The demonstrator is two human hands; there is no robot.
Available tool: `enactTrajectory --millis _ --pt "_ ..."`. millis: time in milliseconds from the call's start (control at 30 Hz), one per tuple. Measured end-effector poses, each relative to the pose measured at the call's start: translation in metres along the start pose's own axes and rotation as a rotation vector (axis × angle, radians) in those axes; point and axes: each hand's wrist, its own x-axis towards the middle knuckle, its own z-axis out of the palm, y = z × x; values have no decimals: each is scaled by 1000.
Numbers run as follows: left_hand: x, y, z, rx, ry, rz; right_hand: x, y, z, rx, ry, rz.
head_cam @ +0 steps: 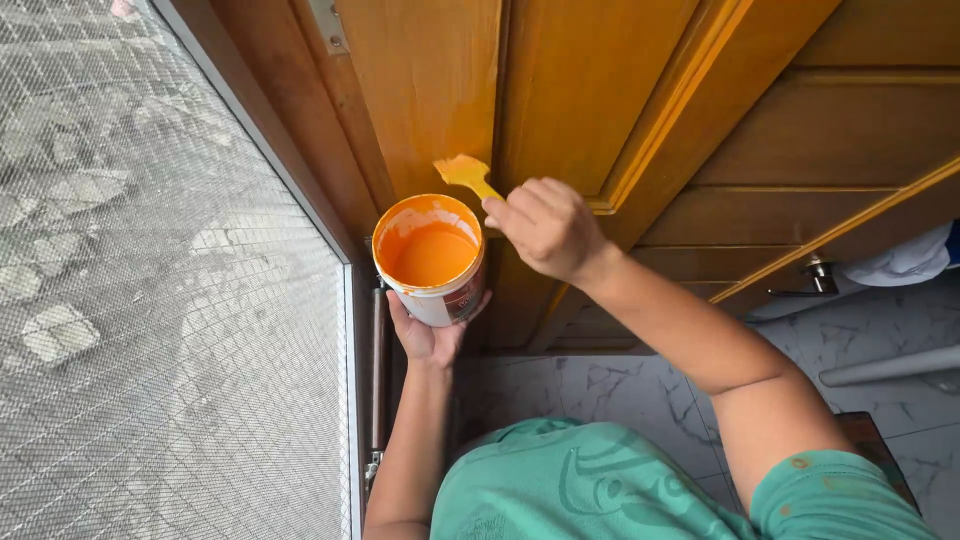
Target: The person paints a wooden door with orange paint using a yellow brush. They hold a white paint container in the left hand and repeatedly dip the brush to apply paint to the door's surface and edges.
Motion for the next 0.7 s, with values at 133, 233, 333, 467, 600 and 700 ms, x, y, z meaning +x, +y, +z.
enactTrajectory --millis 133,233,333,467,600,700 --pt "3 -4 2 -24 21 -13 14 27 -35 -106 181 -60" --pt "4 -9 3 -32 7 -28 10 35 -39 -177 199 -30" --pt "6 -10 5 -14 5 -33 -4 29 -15 -152 76 -47" --pt "6 -11 9 19 2 -38 -19 12 -7 1 26 40" --pt "8 -12 12 1 8 -49 -4 31 -36 -21 238 -51" --pt "8 -14 15 -24 34 -57 5 47 -49 -148 298 15"
